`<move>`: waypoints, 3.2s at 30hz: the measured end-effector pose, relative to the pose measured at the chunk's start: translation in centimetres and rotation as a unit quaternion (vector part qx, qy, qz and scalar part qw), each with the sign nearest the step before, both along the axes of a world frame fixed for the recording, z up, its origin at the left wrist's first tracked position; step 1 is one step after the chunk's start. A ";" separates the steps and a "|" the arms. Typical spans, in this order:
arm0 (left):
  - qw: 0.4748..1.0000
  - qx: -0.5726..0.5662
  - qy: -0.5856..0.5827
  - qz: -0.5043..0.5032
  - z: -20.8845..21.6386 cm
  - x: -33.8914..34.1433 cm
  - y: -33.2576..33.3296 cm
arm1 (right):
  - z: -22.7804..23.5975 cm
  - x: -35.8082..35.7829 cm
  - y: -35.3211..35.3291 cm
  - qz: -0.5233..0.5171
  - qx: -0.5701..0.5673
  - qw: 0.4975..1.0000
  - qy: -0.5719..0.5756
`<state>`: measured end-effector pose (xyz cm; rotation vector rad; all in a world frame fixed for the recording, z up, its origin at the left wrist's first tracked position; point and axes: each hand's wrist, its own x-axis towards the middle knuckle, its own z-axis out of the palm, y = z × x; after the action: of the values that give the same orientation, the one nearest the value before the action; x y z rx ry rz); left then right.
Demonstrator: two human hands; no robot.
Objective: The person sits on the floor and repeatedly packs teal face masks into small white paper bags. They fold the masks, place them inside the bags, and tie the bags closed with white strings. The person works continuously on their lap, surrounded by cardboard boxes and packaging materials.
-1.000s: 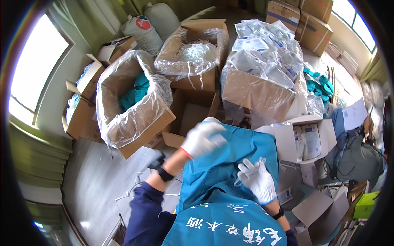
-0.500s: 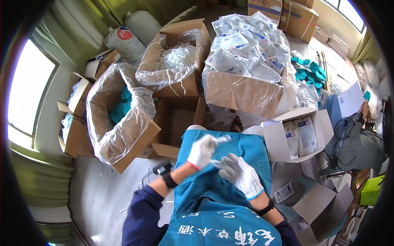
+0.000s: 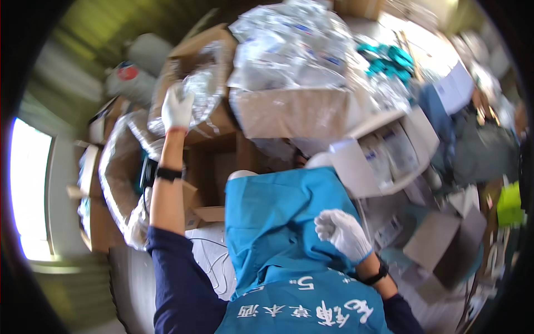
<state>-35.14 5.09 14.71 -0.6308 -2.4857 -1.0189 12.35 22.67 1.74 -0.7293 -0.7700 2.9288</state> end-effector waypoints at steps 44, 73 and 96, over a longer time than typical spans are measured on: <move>0.957 0.075 -0.020 -0.279 -4.2 29.5 0.7 | 14.3 -0.8 13.4 -0.091 0.734 0.672 -0.041; 0.901 -0.024 -0.202 -0.384 -8.8 35.1 0.0 | 4.5 -1.3 -0.6 0.073 0.799 0.596 0.042; 0.803 0.086 0.141 -0.572 -2.4 41.6 0.7 | -0.7 -4.5 -3.7 0.149 0.665 0.705 -0.197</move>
<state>6.48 5.76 12.28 -2.1451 -1.5585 -1.3227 7.80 18.97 1.02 -0.9722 -2.6694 1.4472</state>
